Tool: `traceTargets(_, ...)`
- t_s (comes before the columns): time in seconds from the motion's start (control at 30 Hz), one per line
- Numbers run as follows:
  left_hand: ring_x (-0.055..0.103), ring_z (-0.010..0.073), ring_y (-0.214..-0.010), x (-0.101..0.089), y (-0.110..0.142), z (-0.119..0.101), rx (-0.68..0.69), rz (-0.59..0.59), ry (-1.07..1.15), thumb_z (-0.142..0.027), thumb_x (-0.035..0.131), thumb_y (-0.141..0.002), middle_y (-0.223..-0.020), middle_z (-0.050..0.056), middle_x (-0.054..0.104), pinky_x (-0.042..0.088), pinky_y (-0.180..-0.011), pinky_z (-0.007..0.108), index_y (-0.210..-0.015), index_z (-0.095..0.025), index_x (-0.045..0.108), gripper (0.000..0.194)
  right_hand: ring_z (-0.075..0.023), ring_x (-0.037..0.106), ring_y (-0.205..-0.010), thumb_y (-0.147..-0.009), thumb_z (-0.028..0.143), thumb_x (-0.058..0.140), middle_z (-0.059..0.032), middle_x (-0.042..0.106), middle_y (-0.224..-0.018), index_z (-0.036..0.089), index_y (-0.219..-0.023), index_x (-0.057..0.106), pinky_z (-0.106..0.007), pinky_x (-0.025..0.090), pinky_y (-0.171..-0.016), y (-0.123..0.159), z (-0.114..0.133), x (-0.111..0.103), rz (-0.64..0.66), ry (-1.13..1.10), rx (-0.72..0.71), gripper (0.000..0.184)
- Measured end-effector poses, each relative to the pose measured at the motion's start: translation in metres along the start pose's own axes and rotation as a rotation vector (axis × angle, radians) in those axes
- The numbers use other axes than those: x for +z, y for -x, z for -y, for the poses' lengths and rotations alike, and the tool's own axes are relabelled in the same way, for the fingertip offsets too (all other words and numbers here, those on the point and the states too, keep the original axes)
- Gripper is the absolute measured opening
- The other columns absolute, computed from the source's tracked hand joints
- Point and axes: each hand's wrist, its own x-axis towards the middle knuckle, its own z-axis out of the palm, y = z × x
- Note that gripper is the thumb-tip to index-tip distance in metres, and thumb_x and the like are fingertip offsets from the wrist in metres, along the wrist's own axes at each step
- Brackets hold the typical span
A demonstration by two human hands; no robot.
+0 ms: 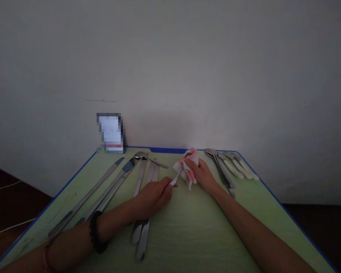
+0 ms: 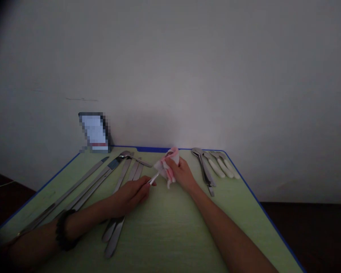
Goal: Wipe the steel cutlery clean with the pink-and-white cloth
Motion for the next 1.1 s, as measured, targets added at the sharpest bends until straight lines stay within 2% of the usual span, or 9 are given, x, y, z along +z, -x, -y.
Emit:
traceTargets(0.17, 0.045, 0.0146, -0.057, 0.0, -0.002, 0.0, -0.037, -0.068, 0.128, -0.027, 0.031, -0.091, -0.063, -0.003, 0.047, 0.032, -0.054, 0.023, -0.105, -0.016, 0.053, 0.029, -0.0141, 0.049, -0.061, -0.078, 0.046, 0.054, -0.0018, 0.059, -0.067, 0.015, -0.078, 0.063, -0.026, 0.04, -0.059, 0.003, 0.003, 0.004, -0.058, 0.065, -0.032, 0.032)
traceTargets(0.3, 0.041, 0.0141, -0.049, -0.001, -0.004, 0.0, -0.122, -0.137, 0.21, -0.034, 0.031, -0.091, -0.054, -0.006, 0.04, 0.029, -0.049, 0.022, -0.102, -0.016, 0.057, 0.033, -0.0158, 0.052, -0.062, -0.079, 0.046, 0.052, -0.0037, 0.062, -0.074, 0.015, -0.088, 0.063, -0.028, 0.042, -0.057, 0.005, 0.006, 0.005, -0.047, 0.088, -0.032, 0.034)
traceTargets(0.37, 0.044, 0.0145, -0.051, -0.001, -0.005, 0.0, -0.083, -0.177, 0.175, -0.033, 0.034, -0.091, -0.054, -0.005, 0.044, 0.03, -0.051, 0.023, -0.097, -0.017, 0.06, 0.032, -0.0168, 0.054, -0.065, -0.078, 0.048, 0.054, -0.0046, 0.064, -0.077, 0.016, -0.092, 0.061, -0.029, 0.044, -0.059, 0.006, 0.008, 0.006, -0.053, 0.087, -0.046, 0.036)
traceTargets(0.5, 0.049, 0.0153, -0.053, -0.002, -0.006, 0.001, -0.019, -0.213, 0.094, -0.028, 0.037, -0.089, -0.056, -0.003, 0.051, 0.032, -0.053, 0.023, -0.09, -0.018, 0.064, 0.028, -0.0194, 0.057, -0.079, -0.076, 0.047, 0.059, -0.0078, 0.066, -0.089, 0.015, -0.089, 0.061, -0.031, 0.046, -0.073, 0.006, 0.006, 0.005, -0.087, 0.09, -0.121, 0.035)
traceTargets(0.6, 0.047, 0.0152, -0.049, -0.002, -0.006, 0.001, -0.033, -0.213, 0.083, -0.028, 0.037, -0.089, -0.053, -0.003, 0.048, 0.031, -0.052, 0.023, -0.089, -0.019, 0.065, 0.029, -0.0191, 0.059, -0.081, -0.077, 0.045, 0.06, -0.0077, 0.067, -0.09, 0.015, -0.089, 0.062, -0.032, 0.046, -0.077, 0.004, 0.005, 0.002, -0.033, 0.067, -0.112, 0.032)
traceTargets(0.7, 0.043, 0.0148, -0.047, -0.003, -0.005, 0.001, -0.042, -0.182, 0.097, -0.03, 0.036, -0.089, -0.051, -0.004, 0.044, 0.029, -0.052, 0.023, -0.091, -0.018, 0.065, 0.032, -0.0177, 0.06, -0.075, -0.076, 0.043, 0.061, -0.0053, 0.067, -0.085, 0.016, -0.088, 0.064, -0.031, 0.048, -0.073, 0.002, 0.004, -0.003, 0.053, 0.023, -0.096, 0.03)
traceTargets(0.9, 0.035, 0.0145, -0.045, -0.005, -0.003, -0.002, -0.073, -0.107, 0.097, -0.033, 0.033, -0.088, -0.049, -0.006, 0.034, 0.025, -0.049, 0.023, -0.093, -0.016, 0.065, 0.037, -0.0172, 0.062, -0.064, -0.076, 0.045, 0.061, -0.0042, 0.068, -0.08, 0.016, -0.091, 0.065, -0.03, 0.05, -0.06, 0.001, 0.004, -0.016, 0.308, -0.053, 0.067, 0.032)
traceTargets(1.1, 0.037, 0.0139, -0.048, -0.008, -0.001, -0.003, -0.064, -0.053, 0.083, -0.035, 0.032, -0.088, -0.051, -0.005, 0.035, 0.026, -0.05, 0.023, -0.093, -0.014, 0.065, 0.04, -0.0149, 0.06, -0.064, -0.073, 0.041, 0.063, -0.0022, 0.067, -0.073, 0.014, -0.078, 0.068, -0.028, 0.047, -0.065, -0.004, 0.005, -0.027, 0.392, 0.019, 0.101, 0.028)
